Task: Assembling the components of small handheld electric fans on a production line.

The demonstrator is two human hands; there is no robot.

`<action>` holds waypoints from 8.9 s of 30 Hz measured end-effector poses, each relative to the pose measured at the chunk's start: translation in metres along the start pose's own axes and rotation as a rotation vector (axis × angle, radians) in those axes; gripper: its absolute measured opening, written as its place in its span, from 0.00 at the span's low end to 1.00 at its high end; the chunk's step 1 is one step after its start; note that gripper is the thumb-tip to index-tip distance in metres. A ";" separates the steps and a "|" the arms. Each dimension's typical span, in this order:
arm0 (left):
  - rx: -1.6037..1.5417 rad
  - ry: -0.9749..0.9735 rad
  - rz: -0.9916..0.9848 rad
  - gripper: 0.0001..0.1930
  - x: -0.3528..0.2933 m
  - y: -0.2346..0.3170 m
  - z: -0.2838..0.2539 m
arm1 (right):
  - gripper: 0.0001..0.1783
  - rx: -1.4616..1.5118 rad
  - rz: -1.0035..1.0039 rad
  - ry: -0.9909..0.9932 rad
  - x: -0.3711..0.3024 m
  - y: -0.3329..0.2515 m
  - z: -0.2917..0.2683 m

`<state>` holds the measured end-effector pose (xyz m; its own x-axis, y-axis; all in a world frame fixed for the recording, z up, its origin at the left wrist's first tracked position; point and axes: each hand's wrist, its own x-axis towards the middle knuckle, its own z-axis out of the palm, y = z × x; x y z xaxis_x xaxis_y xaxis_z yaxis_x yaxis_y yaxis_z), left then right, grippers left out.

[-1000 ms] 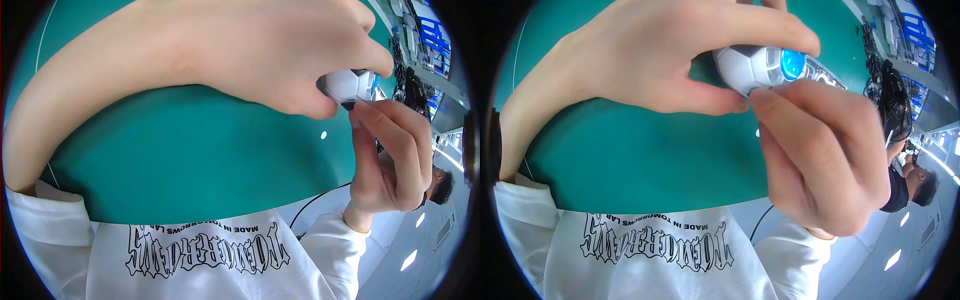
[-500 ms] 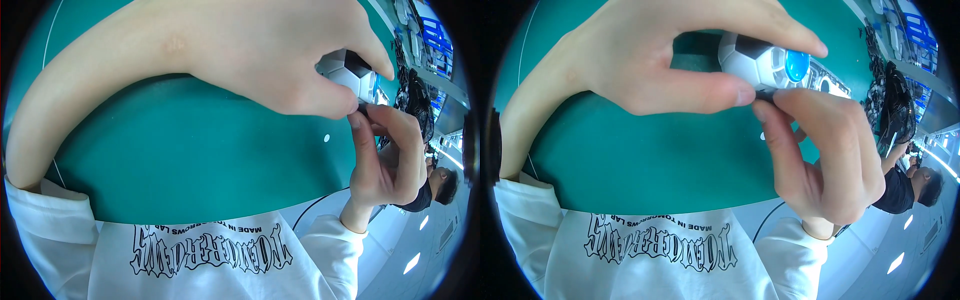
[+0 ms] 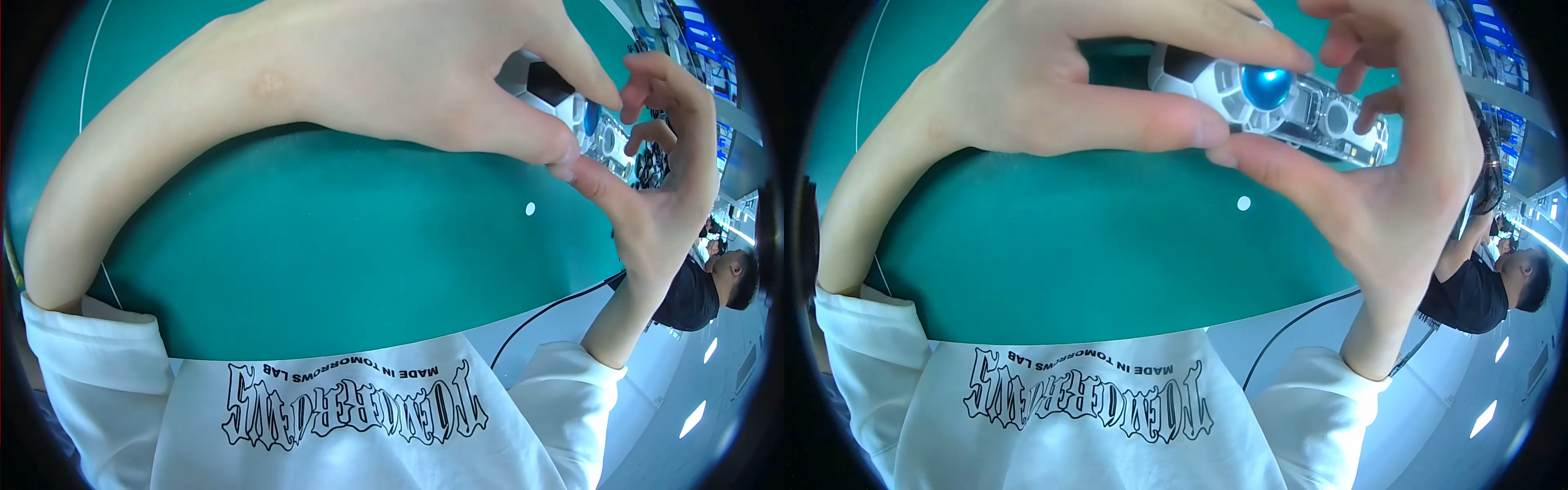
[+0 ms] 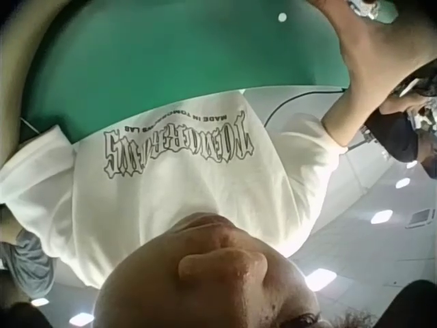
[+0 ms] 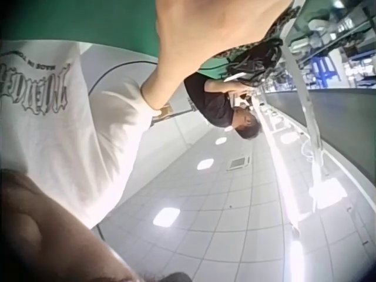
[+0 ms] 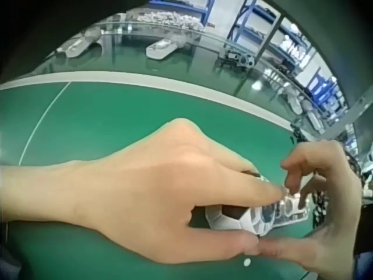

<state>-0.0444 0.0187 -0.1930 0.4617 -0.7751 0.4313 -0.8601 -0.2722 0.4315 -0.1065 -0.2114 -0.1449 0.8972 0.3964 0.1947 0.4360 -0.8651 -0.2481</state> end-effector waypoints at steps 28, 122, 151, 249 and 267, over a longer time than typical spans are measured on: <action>-0.214 0.204 0.221 0.30 0.012 -0.010 0.032 | 0.42 0.391 0.133 -0.150 -0.003 0.021 -0.004; -0.215 0.249 0.099 0.20 0.018 -0.014 0.024 | 0.24 0.036 -0.244 0.377 -0.010 0.047 0.025; 0.162 0.566 0.495 0.24 0.024 -0.016 0.044 | 0.32 0.415 0.384 -0.138 0.023 -0.002 0.002; -0.203 0.304 -0.134 0.42 -0.006 0.021 0.047 | 0.15 0.176 -0.407 0.403 -0.029 0.024 0.025; 0.235 0.479 0.118 0.30 -0.007 0.009 0.029 | 0.35 -0.100 -0.219 0.289 -0.025 -0.011 0.021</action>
<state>-0.0613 0.0051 -0.2151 0.3592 -0.4768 0.8023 -0.9119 -0.3619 0.1933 -0.1321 -0.2053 -0.1674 0.7202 0.4846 0.4964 0.5936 -0.8008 -0.0794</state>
